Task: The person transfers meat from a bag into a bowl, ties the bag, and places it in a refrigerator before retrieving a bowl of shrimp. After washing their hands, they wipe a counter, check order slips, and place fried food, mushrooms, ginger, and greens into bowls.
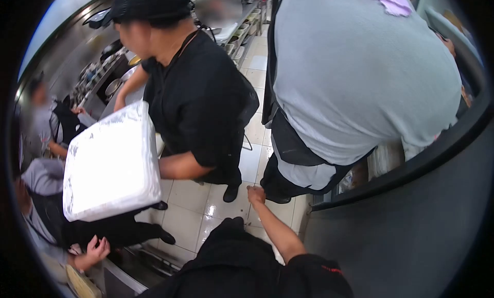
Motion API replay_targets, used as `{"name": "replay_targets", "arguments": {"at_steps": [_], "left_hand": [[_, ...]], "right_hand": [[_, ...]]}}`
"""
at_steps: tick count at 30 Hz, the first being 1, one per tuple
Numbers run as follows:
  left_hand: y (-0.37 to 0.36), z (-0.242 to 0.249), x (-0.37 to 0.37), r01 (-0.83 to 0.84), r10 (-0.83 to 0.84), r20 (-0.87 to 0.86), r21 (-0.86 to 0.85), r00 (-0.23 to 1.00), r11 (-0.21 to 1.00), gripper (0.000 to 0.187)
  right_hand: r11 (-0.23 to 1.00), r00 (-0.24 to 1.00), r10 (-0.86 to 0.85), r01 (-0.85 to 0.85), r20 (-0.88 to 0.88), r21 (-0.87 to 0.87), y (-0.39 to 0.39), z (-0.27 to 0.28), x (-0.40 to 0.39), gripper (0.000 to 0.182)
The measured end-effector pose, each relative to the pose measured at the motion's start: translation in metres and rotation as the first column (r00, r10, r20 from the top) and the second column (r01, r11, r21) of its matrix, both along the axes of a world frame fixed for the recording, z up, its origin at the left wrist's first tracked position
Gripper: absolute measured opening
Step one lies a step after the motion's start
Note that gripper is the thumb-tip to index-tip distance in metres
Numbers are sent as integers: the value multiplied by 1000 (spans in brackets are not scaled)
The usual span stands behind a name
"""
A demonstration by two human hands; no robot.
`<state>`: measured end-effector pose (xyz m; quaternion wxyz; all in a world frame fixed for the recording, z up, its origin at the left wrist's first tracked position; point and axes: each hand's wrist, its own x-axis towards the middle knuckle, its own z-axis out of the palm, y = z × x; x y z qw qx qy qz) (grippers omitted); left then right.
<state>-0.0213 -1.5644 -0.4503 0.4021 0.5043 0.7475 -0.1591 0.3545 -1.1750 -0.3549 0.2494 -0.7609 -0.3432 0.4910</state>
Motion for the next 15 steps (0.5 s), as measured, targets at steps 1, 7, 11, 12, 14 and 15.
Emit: {"name": "replay_targets", "arguments": {"at_steps": [1,7,11,12,14,15], "left_hand": [[2,6,0,-85,85,17,-6,996,996,26],[49,23,42,-744,741,247,-99,624,660,24],[68,34,101,-928,921,346,-251,178,274,22],[69,39,111,-943,929,351,-251,119,216,22],[70,46,129,-969,934,357,-225,12,98,21],[72,46,136,-977,933,359,-210,-32,47,21]], "right_hand": [[1000,1000,-21,21,-7,-2,9,-3,-2,24],[910,999,-14,1,-28,-414,64,-75,16,9],[893,889,201,-339,-412,-296,77,-134,55,17],[845,807,409,-511,-426,-156,77,-130,57,19],[523,543,834,-834,-95,-174,83,-93,55,24],[778,836,427,-534,-345,-332,90,-91,51,22]]}}
